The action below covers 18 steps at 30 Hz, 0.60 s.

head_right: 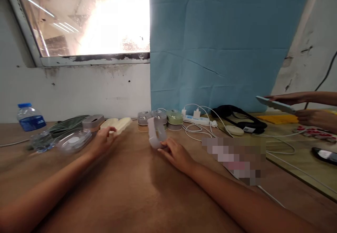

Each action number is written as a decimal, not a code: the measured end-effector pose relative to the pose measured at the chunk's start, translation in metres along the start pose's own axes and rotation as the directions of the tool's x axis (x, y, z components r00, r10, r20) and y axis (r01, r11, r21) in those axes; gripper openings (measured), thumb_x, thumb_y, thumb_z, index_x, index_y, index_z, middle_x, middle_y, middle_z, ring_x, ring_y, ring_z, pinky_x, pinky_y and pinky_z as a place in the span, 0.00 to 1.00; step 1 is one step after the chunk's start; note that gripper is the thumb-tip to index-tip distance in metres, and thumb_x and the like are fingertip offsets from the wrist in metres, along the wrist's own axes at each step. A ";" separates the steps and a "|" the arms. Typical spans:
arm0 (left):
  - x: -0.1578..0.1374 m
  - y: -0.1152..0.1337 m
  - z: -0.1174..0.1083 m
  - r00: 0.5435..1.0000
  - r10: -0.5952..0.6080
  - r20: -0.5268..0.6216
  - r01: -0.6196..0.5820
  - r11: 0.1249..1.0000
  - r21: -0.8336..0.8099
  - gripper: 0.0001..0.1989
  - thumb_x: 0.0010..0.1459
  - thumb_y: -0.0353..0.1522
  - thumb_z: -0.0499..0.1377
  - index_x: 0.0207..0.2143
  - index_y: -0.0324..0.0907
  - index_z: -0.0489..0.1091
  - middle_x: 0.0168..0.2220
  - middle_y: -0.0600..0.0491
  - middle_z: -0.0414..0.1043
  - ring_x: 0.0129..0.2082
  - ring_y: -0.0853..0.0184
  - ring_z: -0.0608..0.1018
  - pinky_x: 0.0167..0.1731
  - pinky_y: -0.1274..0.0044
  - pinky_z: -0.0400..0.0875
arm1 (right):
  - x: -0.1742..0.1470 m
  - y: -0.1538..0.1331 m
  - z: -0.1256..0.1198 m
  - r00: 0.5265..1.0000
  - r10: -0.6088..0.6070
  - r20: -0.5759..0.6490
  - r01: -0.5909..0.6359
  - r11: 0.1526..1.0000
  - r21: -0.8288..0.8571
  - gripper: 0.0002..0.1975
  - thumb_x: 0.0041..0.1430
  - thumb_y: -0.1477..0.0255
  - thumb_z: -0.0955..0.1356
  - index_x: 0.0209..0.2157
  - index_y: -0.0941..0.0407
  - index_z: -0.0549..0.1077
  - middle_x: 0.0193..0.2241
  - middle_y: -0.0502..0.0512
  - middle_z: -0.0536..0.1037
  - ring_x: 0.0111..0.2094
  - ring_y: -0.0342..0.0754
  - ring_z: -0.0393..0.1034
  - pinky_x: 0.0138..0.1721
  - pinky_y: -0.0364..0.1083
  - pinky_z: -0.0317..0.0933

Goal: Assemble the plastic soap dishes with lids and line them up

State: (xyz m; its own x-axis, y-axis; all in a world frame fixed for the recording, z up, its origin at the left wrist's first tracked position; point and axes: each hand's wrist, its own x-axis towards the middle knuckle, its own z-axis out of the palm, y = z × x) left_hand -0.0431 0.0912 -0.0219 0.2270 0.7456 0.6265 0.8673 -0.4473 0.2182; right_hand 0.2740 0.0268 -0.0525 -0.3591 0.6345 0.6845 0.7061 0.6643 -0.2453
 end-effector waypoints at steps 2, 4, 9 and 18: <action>-0.024 0.017 -0.013 0.979 0.146 0.139 -0.115 0.971 -0.211 0.10 0.55 0.36 0.52 0.38 0.42 0.66 0.34 0.51 0.70 0.33 0.64 0.70 0.36 0.74 0.63 | 0.001 0.003 -0.001 0.991 0.072 -0.109 -0.070 0.997 0.015 0.10 0.59 0.63 0.63 0.33 0.56 0.63 0.25 0.50 0.65 0.22 0.43 0.61 0.23 0.43 0.58; -0.041 0.032 -0.025 0.896 0.333 0.293 -0.211 0.901 -0.378 0.10 0.56 0.37 0.53 0.38 0.43 0.67 0.34 0.51 0.70 0.35 0.65 0.70 0.39 0.74 0.63 | 0.002 0.005 -0.001 0.975 0.137 -0.175 -0.126 0.989 0.073 0.11 0.58 0.61 0.63 0.31 0.55 0.63 0.22 0.47 0.62 0.20 0.42 0.58 0.20 0.41 0.55; -0.053 0.047 -0.037 0.754 0.486 0.442 -0.236 0.829 -0.507 0.09 0.54 0.33 0.55 0.38 0.45 0.68 0.36 0.52 0.68 0.39 0.65 0.68 0.40 0.76 0.62 | 0.003 0.006 0.000 0.957 0.212 -0.198 -0.160 0.955 0.249 0.12 0.56 0.60 0.65 0.33 0.56 0.64 0.20 0.45 0.58 0.20 0.41 0.56 0.18 0.40 0.53; -0.052 0.021 -0.025 0.874 0.344 0.344 -0.088 0.808 -0.583 0.19 0.46 0.37 0.62 0.38 0.42 0.58 0.38 0.52 0.61 0.37 0.68 0.67 0.40 0.74 0.65 | 0.003 -0.002 -0.001 1.000 -0.010 -0.004 0.011 0.953 0.303 0.13 0.58 0.61 0.64 0.41 0.54 0.69 0.30 0.53 0.68 0.27 0.43 0.65 0.25 0.41 0.64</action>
State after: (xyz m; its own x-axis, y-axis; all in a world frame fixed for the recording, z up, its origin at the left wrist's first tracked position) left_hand -0.0478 0.0313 -0.0311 0.6487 0.6678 0.3650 0.4223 -0.7149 0.5573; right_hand 0.2721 0.0269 -0.0487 -0.3634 0.6263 0.6897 0.4839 0.7595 -0.4348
